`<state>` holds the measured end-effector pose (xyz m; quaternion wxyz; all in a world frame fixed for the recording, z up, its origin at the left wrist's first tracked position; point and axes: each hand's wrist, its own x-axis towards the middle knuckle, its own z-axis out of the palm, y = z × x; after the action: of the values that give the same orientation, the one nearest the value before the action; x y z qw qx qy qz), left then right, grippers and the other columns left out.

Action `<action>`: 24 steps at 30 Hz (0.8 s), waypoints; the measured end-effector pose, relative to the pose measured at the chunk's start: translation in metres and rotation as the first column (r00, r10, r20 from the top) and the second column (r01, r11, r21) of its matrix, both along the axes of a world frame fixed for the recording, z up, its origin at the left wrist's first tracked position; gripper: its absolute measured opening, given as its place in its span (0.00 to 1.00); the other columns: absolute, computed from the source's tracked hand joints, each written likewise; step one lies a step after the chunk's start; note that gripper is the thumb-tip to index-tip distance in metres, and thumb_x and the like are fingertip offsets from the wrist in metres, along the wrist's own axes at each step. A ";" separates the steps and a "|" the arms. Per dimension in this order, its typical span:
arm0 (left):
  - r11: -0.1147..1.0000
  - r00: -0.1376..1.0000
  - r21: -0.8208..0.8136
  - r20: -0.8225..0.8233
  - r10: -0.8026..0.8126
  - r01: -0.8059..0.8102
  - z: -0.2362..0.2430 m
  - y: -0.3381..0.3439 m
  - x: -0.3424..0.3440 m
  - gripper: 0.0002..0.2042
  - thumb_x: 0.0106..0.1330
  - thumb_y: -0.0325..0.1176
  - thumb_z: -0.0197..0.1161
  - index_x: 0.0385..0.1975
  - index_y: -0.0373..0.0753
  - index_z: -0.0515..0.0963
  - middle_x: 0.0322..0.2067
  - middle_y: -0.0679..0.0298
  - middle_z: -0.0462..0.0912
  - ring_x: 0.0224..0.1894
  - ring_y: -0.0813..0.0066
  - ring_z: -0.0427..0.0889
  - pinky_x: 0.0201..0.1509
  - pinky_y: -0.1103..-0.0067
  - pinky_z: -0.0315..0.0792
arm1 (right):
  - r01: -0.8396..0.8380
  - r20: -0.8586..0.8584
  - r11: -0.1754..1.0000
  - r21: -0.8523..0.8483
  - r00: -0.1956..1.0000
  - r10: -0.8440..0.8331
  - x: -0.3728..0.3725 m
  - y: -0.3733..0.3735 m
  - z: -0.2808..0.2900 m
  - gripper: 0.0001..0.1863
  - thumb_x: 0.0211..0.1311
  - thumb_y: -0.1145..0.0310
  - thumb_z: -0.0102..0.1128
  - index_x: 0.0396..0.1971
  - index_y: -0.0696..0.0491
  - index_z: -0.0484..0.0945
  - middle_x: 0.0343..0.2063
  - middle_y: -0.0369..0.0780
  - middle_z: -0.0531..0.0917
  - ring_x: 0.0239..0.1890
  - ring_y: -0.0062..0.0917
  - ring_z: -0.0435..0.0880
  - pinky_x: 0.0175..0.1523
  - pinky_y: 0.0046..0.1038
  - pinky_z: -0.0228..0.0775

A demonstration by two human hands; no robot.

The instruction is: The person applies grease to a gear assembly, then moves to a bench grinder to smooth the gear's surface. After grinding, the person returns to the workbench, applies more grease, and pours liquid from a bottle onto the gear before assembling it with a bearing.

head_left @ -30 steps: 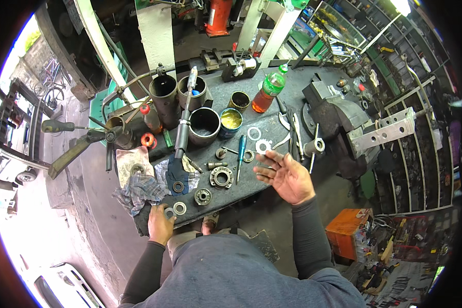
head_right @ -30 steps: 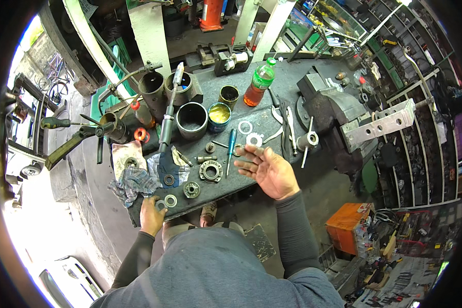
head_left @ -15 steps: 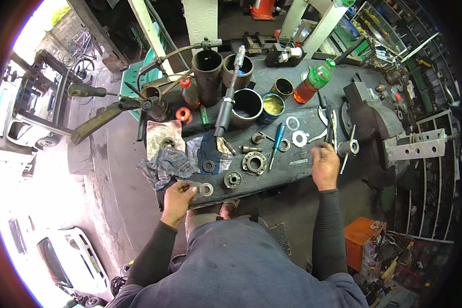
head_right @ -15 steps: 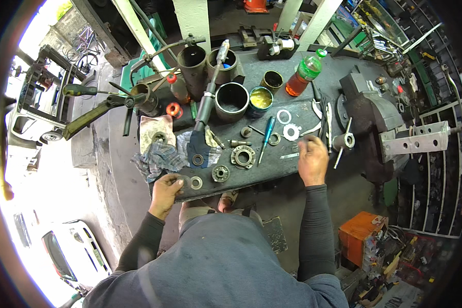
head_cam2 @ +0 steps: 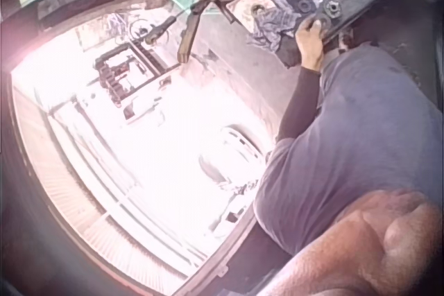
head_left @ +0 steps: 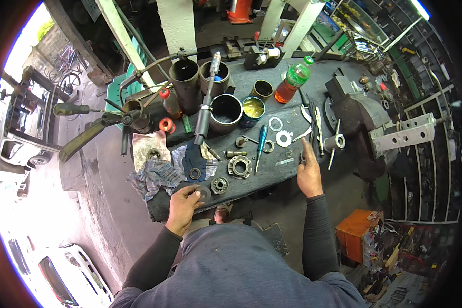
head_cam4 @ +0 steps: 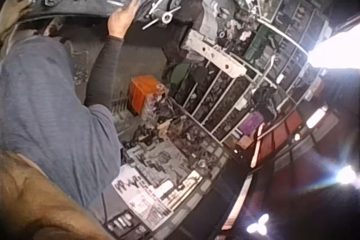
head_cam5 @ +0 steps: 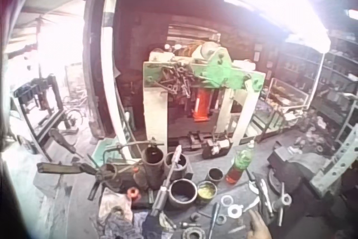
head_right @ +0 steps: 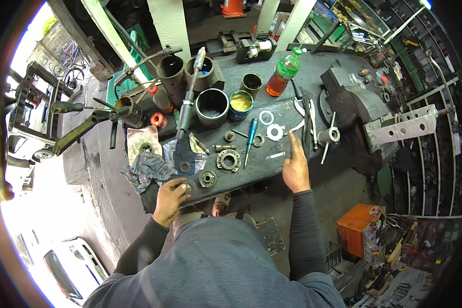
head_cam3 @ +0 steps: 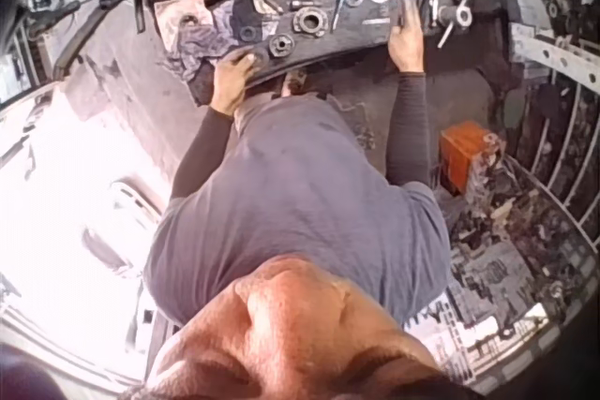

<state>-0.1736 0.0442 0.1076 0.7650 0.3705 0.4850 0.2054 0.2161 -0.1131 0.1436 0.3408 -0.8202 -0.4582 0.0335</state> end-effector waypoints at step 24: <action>0.905 0.975 0.399 -0.212 -0.067 0.149 -0.012 -0.013 0.035 0.13 0.72 0.27 0.75 0.50 0.27 0.85 0.41 0.62 0.92 0.41 0.83 0.87 0.47 0.80 0.82 | -0.324 -0.721 0.926 -0.192 0.687 0.091 -0.157 0.063 -0.020 0.08 0.74 0.73 0.69 0.43 0.63 0.89 0.28 0.40 0.87 0.30 0.23 0.87 0.36 0.29 0.80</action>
<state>-0.1383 0.0312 0.0956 0.6291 0.5681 0.4813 0.2234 0.0588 -0.0502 0.1241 0.3521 -0.7298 -0.3747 0.4506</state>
